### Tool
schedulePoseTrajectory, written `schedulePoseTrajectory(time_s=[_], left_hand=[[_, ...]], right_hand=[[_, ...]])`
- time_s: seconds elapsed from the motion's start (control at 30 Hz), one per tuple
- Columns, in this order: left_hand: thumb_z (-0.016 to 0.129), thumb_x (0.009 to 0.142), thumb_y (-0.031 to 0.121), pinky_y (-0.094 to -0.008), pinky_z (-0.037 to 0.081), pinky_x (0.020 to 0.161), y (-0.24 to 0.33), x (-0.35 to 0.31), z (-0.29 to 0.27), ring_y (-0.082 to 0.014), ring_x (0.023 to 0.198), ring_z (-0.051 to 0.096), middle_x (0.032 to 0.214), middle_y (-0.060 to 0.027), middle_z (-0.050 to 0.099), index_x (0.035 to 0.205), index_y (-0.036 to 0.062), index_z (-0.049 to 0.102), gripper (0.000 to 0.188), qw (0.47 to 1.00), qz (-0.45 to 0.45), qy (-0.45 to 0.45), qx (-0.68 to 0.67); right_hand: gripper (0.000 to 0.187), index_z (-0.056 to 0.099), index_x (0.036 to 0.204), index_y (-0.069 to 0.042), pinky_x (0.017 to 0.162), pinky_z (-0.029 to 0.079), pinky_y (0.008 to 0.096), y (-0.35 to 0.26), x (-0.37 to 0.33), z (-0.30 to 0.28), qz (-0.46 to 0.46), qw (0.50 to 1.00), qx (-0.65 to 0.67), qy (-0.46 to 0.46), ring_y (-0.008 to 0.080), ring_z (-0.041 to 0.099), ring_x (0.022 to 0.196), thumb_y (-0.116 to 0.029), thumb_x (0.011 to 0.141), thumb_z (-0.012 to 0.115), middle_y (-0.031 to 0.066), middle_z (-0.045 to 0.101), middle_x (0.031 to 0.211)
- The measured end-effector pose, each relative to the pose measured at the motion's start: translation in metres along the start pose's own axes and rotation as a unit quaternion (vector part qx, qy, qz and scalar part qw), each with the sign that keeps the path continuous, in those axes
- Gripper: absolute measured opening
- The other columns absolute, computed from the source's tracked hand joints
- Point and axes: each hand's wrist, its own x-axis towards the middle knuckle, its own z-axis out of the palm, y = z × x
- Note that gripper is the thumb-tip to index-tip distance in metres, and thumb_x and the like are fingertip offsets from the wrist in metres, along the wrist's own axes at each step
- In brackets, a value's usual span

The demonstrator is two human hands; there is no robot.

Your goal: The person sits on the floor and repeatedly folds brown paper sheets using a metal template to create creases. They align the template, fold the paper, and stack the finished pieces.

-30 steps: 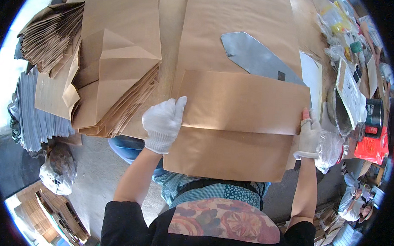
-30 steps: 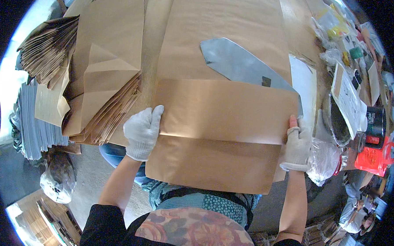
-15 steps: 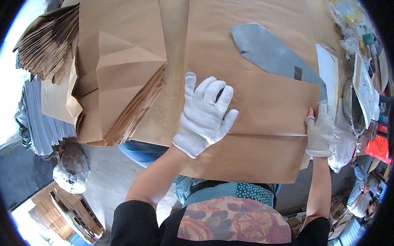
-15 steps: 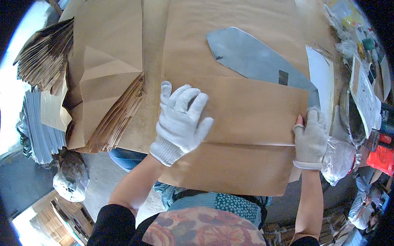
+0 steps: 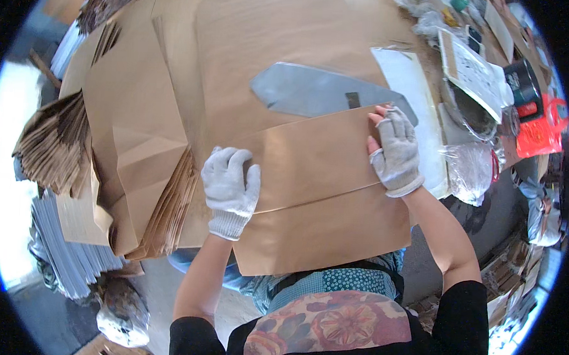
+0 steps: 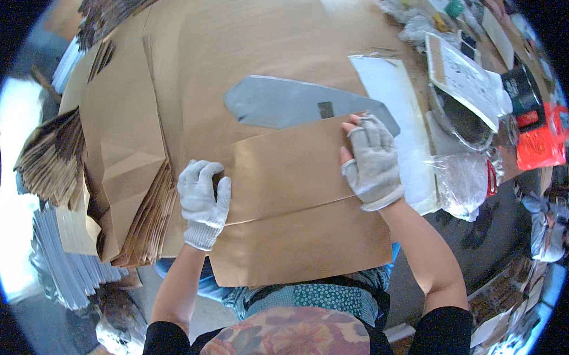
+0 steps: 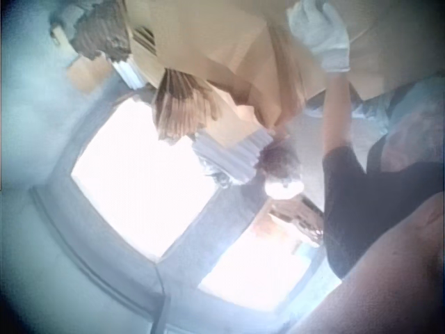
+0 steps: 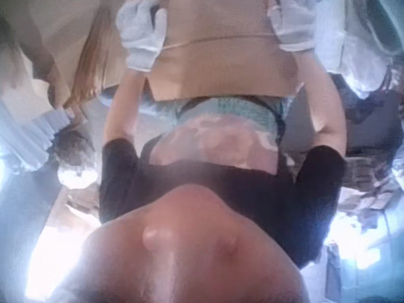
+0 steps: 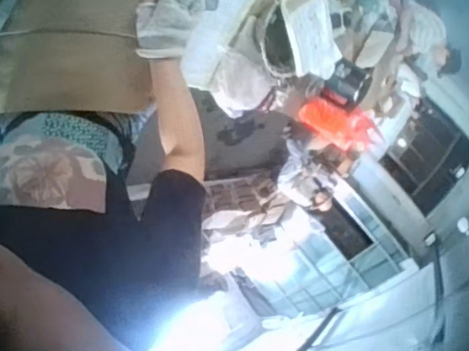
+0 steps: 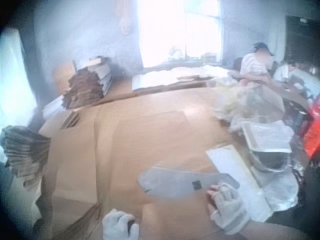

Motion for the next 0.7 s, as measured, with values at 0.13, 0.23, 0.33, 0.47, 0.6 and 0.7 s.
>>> schedulePoseTrajectory(time_s=[0.13,0.23,0.33,0.47,0.6,0.7], left_hand=[[0.078,0.087,0.013,-0.0552,0.048,0.109,0.005,0.002,0.005,-0.0372,0.110,0.059,0.112,-0.0096,0.063,0.108,0.0116,0.067,0.024,0.999,0.025,0.025,0.039],[0.075,0.089,0.013,-0.0574,0.044,0.114,0.019,0.010,0.006,-0.0373,0.123,0.059,0.127,-0.0121,0.065,0.123,0.0095,0.068,0.035,0.998,0.062,0.023,0.022],[0.073,0.091,0.014,-0.0573,0.040,0.118,0.052,0.039,-0.003,-0.0360,0.130,0.059,0.136,-0.0145,0.065,0.138,0.0073,0.065,0.048,0.996,0.091,0.007,0.006],[0.074,0.091,0.012,-0.0518,0.043,0.108,0.072,0.061,-0.038,-0.0333,0.117,0.064,0.119,-0.0103,0.072,0.141,0.0074,0.063,0.051,0.995,0.052,-0.031,-0.073],[0.077,0.088,0.011,-0.0463,0.043,0.102,0.107,0.042,-0.096,-0.0317,0.114,0.064,0.118,-0.0076,0.072,0.133,0.0091,0.068,0.046,0.993,0.099,-0.049,-0.050],[0.079,0.084,0.010,-0.0467,0.042,0.101,0.123,0.020,-0.109,-0.0296,0.116,0.062,0.123,-0.0047,0.070,0.128,0.0108,0.071,0.044,0.988,0.128,-0.084,-0.024]], right_hand=[[0.042,0.066,0.129,-0.005,0.114,0.046,0.0501,0.011,-0.003,-0.014,0.034,0.999,0.022,0.030,0.0407,0.057,0.133,-0.016,0.090,0.075,0.0189,0.061,0.141],[0.041,0.066,0.128,-0.006,0.115,0.045,0.0497,0.014,-0.008,-0.012,0.067,0.995,0.038,0.057,0.0399,0.057,0.134,-0.015,0.090,0.076,0.0180,0.061,0.142],[0.041,0.067,0.127,-0.007,0.115,0.045,0.0504,0.010,-0.002,-0.021,0.053,0.994,0.016,0.096,0.0397,0.057,0.133,-0.015,0.088,0.078,0.0175,0.061,0.142],[0.030,0.070,0.113,-0.009,0.112,0.047,0.0499,-0.009,0.012,-0.066,0.054,0.985,0.041,0.162,0.0385,0.059,0.132,-0.010,0.085,0.079,0.0128,0.067,0.130],[0.022,0.073,0.093,-0.012,0.113,0.047,0.0478,-0.031,0.020,-0.132,-0.021,0.990,0.132,0.035,0.0341,0.060,0.132,-0.002,0.075,0.079,0.0072,0.071,0.123],[0.022,0.078,0.095,-0.014,0.118,0.045,0.0475,-0.051,0.024,-0.152,-0.104,0.983,0.148,-0.032,0.0337,0.057,0.138,-0.009,0.074,0.081,0.0086,0.071,0.130]])
